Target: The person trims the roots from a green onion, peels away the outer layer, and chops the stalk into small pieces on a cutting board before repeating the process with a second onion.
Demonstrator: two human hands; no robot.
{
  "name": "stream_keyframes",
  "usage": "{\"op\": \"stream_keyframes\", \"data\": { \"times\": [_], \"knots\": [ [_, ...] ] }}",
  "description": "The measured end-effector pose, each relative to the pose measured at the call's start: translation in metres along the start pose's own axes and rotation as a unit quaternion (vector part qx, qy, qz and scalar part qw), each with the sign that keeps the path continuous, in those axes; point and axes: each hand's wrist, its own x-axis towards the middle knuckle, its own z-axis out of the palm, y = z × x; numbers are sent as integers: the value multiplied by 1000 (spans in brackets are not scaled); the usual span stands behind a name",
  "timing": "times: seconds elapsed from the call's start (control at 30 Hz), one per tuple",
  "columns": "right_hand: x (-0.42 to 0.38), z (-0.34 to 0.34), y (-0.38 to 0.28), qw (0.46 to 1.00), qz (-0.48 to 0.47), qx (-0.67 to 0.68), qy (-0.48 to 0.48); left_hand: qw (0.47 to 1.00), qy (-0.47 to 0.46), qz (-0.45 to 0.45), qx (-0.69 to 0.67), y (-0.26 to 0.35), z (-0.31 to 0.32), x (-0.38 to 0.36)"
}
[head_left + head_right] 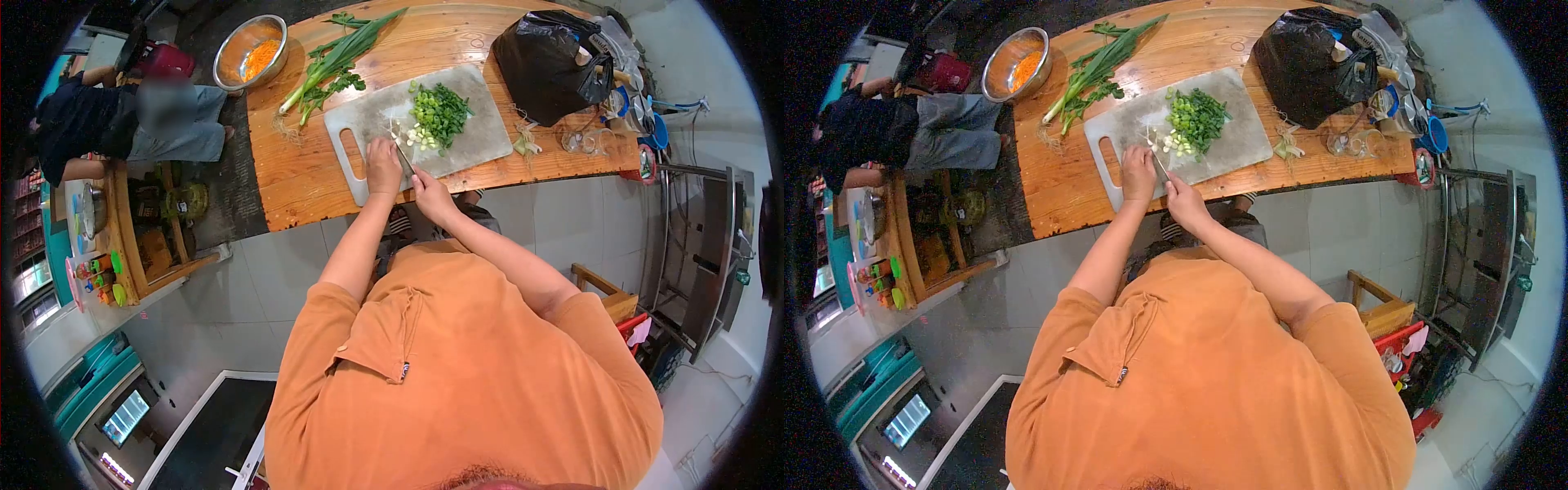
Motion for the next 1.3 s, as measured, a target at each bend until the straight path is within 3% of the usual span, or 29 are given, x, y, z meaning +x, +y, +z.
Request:
{"op": "stream_keyframes", "data": {
  "times": [0.3, 0.57, 0.67, 0.83, 0.97, 1.1, 1.23, 1.3],
  "knots": [
    [0, -9, 0, 1000, -12, -10, 3, 1000, 23, 17, 6, 4, -3, 1],
    [-16, -51, 0, 1000, -4, -3, 7, 997, -28, -74, -26, 15, 0, 17],
    [-22, -65, -2, 999, 24, -20, 22, 1000, 10, 2, -13, 14, 4, 35],
    [-30, -83, 20, 999, 14, 3, 45, 999, -29, 19, 8, 17, 9, 68],
    [-42, -99, 20, 996, 77, 11, 45, 993, -97, 54, 38, 13, 11, 81],
    [-46, -105, 23, 991, 125, 30, 37, 994, -94, 45, 35, 15, 14, 80],
    [-43, -99, 21, 992, 114, 40, 23, 993, -113, 28, 30, 12, 4, 69],
    [-42, -96, 16, 999, 48, 17, 17, 991, -127, 21, 30, 12, -4, 60]
  ]
}}
